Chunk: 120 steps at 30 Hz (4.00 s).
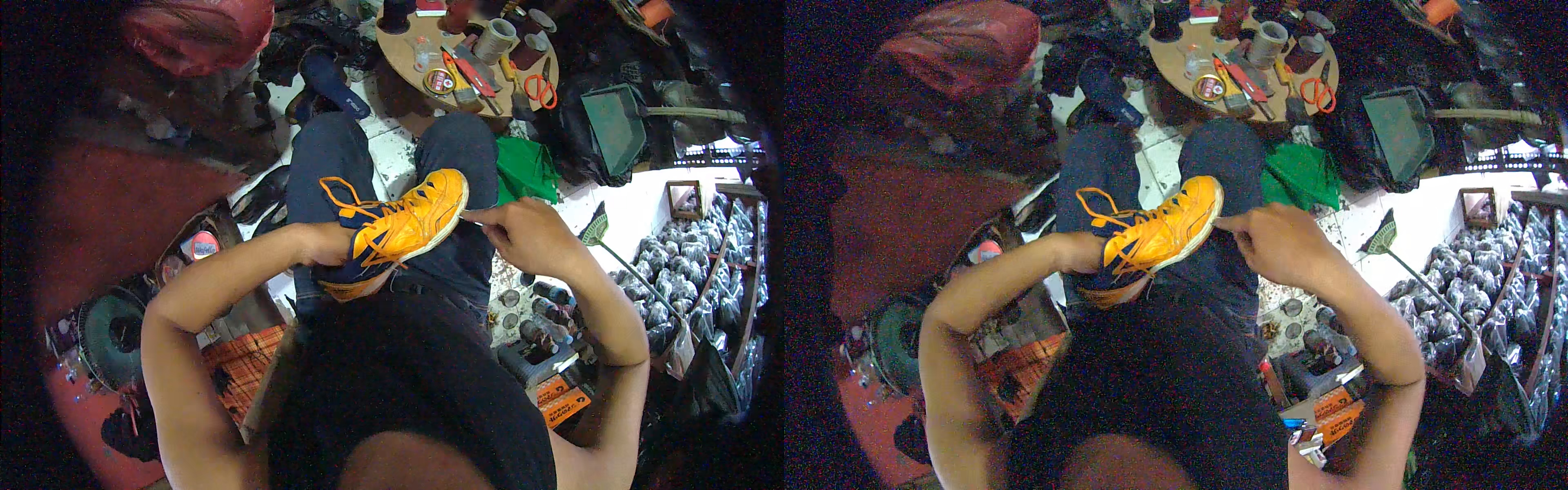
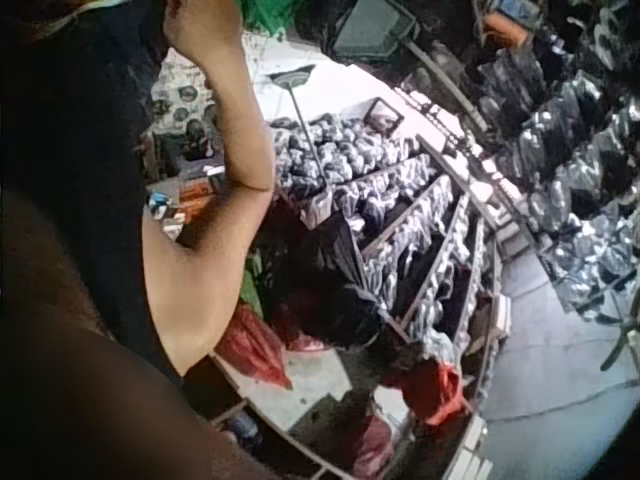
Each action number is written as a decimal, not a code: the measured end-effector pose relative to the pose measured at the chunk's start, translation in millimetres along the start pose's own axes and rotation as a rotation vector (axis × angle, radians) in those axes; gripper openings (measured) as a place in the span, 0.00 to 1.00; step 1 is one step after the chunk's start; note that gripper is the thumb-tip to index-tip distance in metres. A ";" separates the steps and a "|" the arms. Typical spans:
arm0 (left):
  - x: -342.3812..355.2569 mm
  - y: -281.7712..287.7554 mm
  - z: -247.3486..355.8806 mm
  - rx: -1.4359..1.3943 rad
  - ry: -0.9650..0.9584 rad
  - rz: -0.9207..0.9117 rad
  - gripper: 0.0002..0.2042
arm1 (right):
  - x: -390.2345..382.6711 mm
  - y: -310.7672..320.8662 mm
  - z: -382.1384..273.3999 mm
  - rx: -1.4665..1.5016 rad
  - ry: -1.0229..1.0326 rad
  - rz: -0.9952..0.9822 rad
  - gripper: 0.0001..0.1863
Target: The person stitches the sole of a yellow and blue sneaker using a needle and thread, then cuts the thread and applies glue to the stitched area.
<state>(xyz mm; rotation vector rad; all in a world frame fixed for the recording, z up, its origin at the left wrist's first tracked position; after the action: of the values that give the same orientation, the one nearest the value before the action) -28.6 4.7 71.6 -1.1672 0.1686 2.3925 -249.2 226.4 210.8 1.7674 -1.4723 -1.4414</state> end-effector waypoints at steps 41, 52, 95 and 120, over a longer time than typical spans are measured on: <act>58.4 -13.1 -19.2 -0.483 -0.231 -0.038 0.19 | 17.8 -31.6 -20.7 -0.227 0.043 0.164 0.08; 56.8 -10.9 -15.4 -0.480 -0.202 -0.042 0.19 | 35.0 2.6 -3.6 -0.175 0.185 0.079 0.08; -33.2 -50.0 -27.2 -0.190 -0.328 1.249 0.17 | -0.6 -52.2 29.4 -0.101 0.034 0.338 0.40; -67.2 -22.8 -8.8 0.027 -0.251 1.020 0.05 | -2.2 -125.7 2.8 1.766 -0.051 0.911 0.16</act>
<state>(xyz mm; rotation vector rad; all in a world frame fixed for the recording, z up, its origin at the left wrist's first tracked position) 23.7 -2.0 120.0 -0.8400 0.8867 3.3455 -194.3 272.9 107.7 1.0253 -3.2691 0.6341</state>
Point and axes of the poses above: each hand's wrist, its own x-axis towards the middle knuckle, its own y-axis out of the back of the hand, z = x × y, the point moved 1 cm from there along x, towards the middle knuckle, and after that the axes turned 7 degrees about y, right-handed, at the moved point
